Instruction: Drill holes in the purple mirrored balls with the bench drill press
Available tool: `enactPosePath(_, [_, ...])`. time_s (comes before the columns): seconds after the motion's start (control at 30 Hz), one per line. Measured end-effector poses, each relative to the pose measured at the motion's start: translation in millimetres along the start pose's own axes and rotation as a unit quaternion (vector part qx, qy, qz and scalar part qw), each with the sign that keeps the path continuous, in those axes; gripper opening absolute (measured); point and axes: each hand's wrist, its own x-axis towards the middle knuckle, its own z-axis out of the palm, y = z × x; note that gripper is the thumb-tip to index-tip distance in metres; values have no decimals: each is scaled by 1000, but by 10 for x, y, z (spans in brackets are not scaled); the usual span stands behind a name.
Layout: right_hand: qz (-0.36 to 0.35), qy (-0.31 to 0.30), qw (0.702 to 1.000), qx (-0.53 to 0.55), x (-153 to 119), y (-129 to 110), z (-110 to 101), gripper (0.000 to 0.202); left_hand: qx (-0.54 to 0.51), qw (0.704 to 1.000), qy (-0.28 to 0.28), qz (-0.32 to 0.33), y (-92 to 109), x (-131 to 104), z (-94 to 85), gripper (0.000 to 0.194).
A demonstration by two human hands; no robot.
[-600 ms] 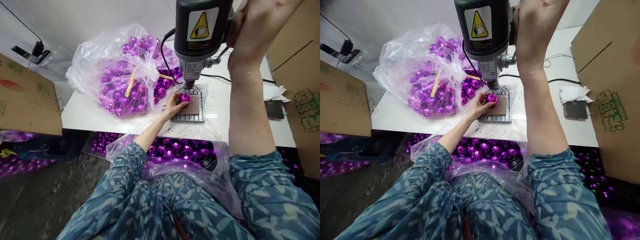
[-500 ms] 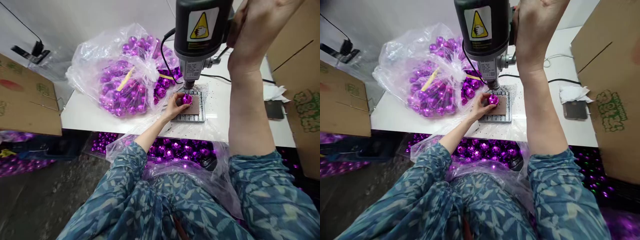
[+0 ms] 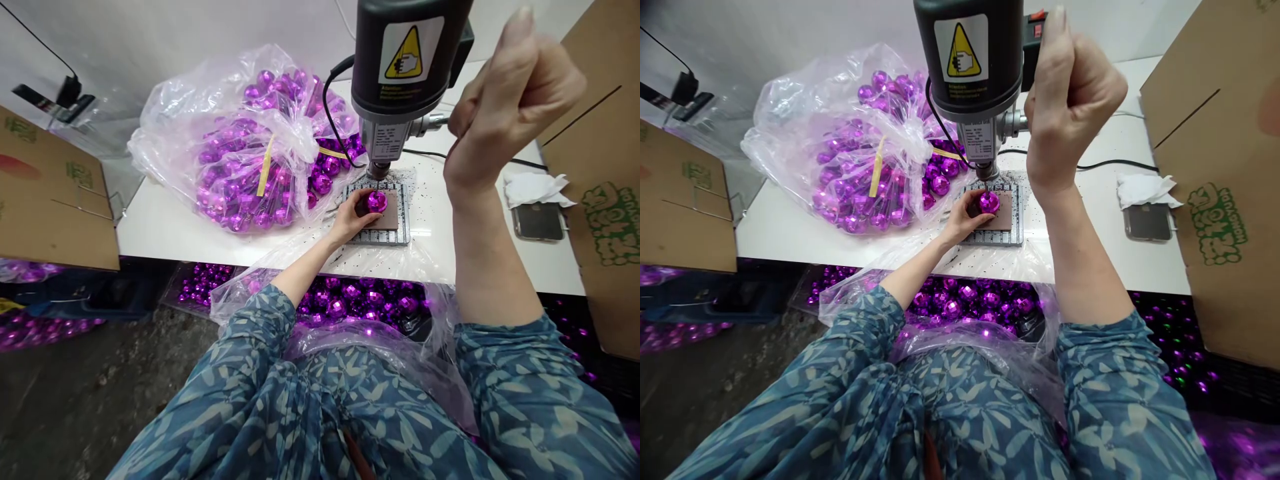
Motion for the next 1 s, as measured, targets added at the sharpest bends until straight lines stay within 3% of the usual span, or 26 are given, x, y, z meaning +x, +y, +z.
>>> enactPosePath(0.27, [-12, 18, 1000, -6, -268, 122, -145, 78, -2, 1000, 7, -6, 17, -10, 4, 64])
enactPosePath(0.77, [-80, -28, 996, -12, -528, 484, -433, 80, -5, 999, -25, 34, -146, -12, 18, 71])
enactPosePath(0.9, [-88, -40, 995, -4, -528, 401, -420, 78, -13, 999, -13, 26, -102, -15, 11, 69])
enactPosePath(1.0, [-56, -9, 998, -12, -278, 211, -237, 76, -29, 1000, -2, 4, -45, -6, 34, 66])
